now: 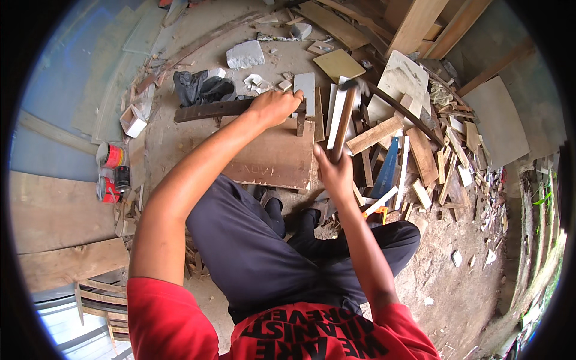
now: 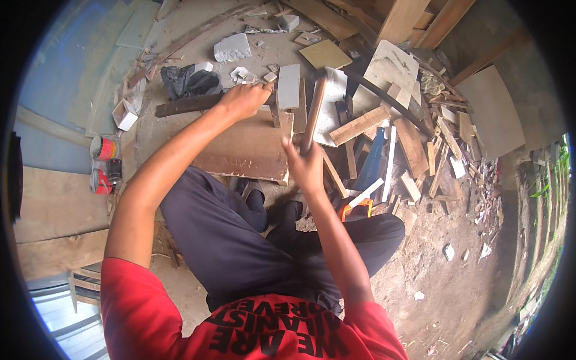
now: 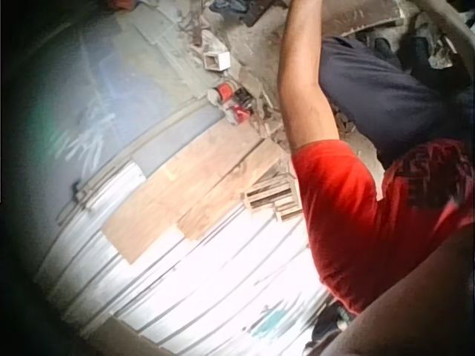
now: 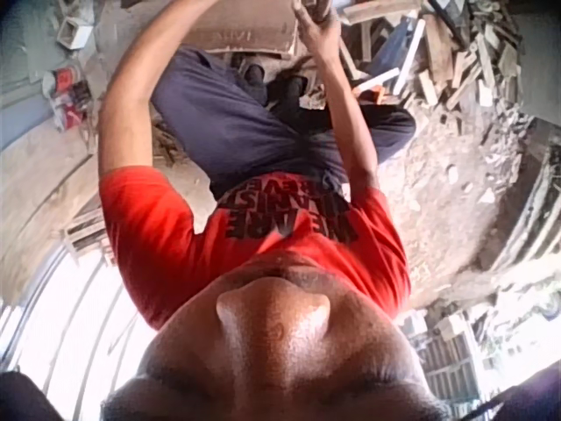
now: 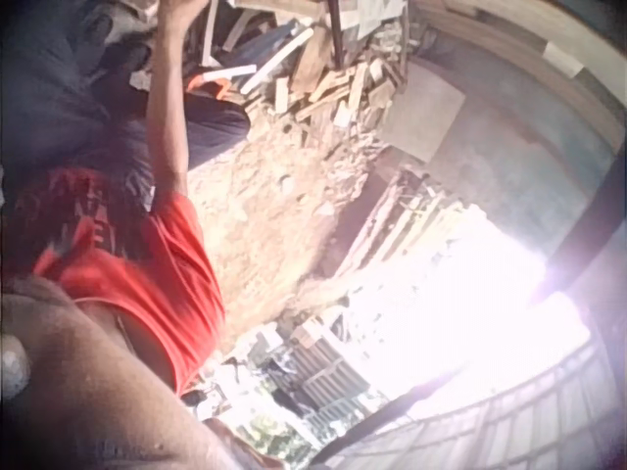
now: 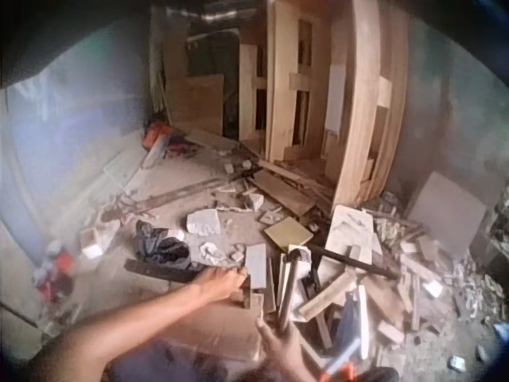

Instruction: The person sits on the floor and assembles a small wooden frame using a hammer and nails. They align the pieces, hammer nails into the joints, and repeatedly check the fit of the components.

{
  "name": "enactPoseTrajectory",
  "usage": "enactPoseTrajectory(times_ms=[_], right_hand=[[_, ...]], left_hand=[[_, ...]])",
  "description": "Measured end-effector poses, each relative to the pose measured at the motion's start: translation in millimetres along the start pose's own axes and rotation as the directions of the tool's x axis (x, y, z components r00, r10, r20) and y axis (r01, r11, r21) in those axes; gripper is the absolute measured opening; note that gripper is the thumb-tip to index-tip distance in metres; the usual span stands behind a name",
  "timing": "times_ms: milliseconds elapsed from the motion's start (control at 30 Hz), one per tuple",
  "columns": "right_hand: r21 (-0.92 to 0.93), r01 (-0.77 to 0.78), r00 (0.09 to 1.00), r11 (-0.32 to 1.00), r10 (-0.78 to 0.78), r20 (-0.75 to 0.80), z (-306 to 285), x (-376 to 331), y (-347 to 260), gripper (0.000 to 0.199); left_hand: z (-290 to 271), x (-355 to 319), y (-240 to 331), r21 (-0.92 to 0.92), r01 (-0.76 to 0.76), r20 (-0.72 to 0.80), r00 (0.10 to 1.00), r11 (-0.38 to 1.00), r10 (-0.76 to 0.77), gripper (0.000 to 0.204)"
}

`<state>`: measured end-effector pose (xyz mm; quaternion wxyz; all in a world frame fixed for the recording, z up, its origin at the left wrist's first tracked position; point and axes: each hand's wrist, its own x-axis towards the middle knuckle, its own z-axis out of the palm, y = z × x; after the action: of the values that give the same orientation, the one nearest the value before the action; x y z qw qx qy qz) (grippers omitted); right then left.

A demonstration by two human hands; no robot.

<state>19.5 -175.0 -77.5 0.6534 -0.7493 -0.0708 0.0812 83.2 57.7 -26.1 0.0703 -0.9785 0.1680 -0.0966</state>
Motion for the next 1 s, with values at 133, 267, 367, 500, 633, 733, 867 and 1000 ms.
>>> enactPoseTrajectory(times_ms=[133, 267, 367, 500, 633, 733, 867, 1000], right_hand=[[0.329, 0.021, 0.999, 0.944, -0.010, -0.035, 32.8, 71.0, -24.8, 0.035], [0.487, -0.063, 0.994, 0.871, 0.013, 0.105, 41.9, 91.8, -28.1, 0.025], [0.587, -0.105, 0.990, 0.803, 0.027, 0.140, 41.6, 96.9, -17.3, 0.024], [0.627, -0.054, 0.998, 0.778, 0.014, 0.068, 44.8, 94.1, -13.3, 0.028], [0.635, -0.058, 0.998, 0.770, 0.023, 0.063, 44.2, 90.7, -18.4, 0.026], [0.631, -0.017, 1.000, 0.775, -0.001, 0.028, 44.5, 91.4, -17.6, 0.027], [0.609, -0.045, 0.999, 0.792, 0.039, 0.022, 43.8, 90.0, -22.3, 0.027], [0.560, -0.118, 0.990, 0.820, 0.050, 0.135, 41.2, 93.1, -23.2, 0.028]], left_hand=[[-6.2, 4.2, 3.9, 0.004, 0.001, -0.023, 1.000, 1.000, -0.001, 0.022], [-13.3, 7.5, 4.5, -0.051, 0.033, 0.069, 0.997, 0.998, -0.030, 0.033], [-25.3, 8.9, 5.4, -0.124, 0.036, 0.179, 0.984, 0.992, -0.013, 0.049], [-31.5, 3.6, 5.5, -0.320, 0.071, 0.183, 0.983, 0.945, -0.011, 0.063], [-33.3, 1.8, -7.4, -0.524, 0.119, 0.206, 0.978, 0.843, -0.010, 0.057], [-31.2, -1.2, -21.7, -0.528, 0.178, 0.252, 0.967, 0.831, -0.047, 0.053], [-26.4, -11.2, -29.2, -0.477, 0.204, 0.292, 0.954, 0.855, -0.065, 0.048], [-17.6, -14.7, -34.7, -0.487, 0.181, 0.267, 0.962, 0.855, -0.051, 0.042]])
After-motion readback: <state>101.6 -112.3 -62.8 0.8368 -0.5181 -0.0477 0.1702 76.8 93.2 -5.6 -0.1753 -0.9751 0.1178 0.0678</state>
